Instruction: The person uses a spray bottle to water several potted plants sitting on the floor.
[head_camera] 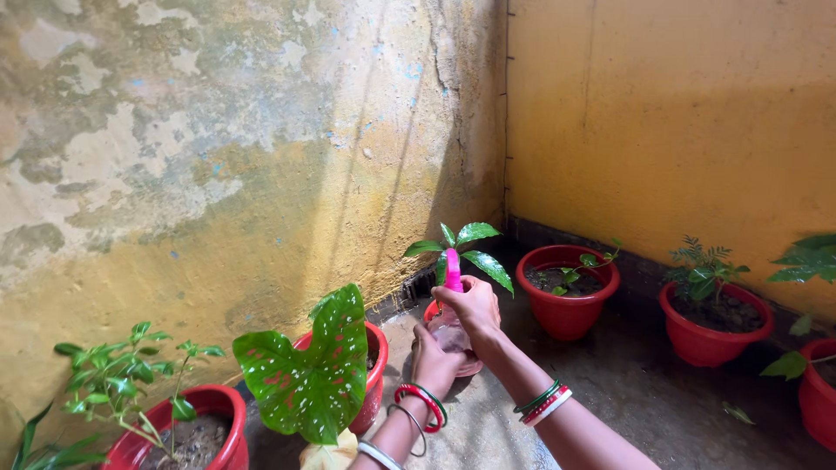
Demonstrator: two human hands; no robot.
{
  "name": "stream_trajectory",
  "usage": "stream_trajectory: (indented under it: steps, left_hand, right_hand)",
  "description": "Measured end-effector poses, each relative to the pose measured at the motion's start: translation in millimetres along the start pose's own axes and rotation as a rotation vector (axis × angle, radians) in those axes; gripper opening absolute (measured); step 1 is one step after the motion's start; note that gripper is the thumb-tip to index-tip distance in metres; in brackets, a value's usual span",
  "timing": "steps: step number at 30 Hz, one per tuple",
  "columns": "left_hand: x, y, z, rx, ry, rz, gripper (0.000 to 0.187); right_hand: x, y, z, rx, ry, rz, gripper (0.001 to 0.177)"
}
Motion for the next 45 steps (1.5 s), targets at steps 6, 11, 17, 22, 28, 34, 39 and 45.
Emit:
stream_trajectory:
  steps: [6,11,17,22,28,34,39,45]
  left_hand:
    - [11,4,-17,-0.183,0.134,-0.023,0.112]
    - [-2,-11,-7,-0.034,0.097,-0.041,0.108]
    - [1,-35,-5,-0.019,0.171,-0.009,0.110]
    - [11,-46,0,-0.013,0.173,0.004,0.115]
    - [18,-66,-5,-0.028,0.169,0.037,0.101]
    - [17,-71,-9,-0.055,0.176,0.098,0.104]
    - [10,-71,-4,-0.146,0.153,0.104,0.100]
    - [9,-67,-6,-0.133,0.144,0.130,0.099]
  right_hand:
    - [-8,-1,-5,-0.086,0.053,0.052,0.040]
    - [-11,5,-1,0.003,0.085,0.033,0.041]
    - [-7,17,2,0.040,0.114,0.127,0.046]
    - [1,23,1,0.031,0.141,0.175,0.044]
    - [-5,42,-4,0.149,0.149,0.134,0.042]
    - [-9,48,-23,-0.026,0.117,0.062,0.046]
    - [-7,54,-38,0.077,0.037,-0.061,0.045]
    - [-8,56,-44,0.189,-0.041,-0.103,0.043]
Point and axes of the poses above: each hand's wrist, its own x-axis away from the middle knuckle, its own y-axis out of the back of the hand, z = x × y, the point moved 5 cm from there along -x, towards the middle knuckle, and after that the axes turned 14 degrees about y, right-handed, at the moved point
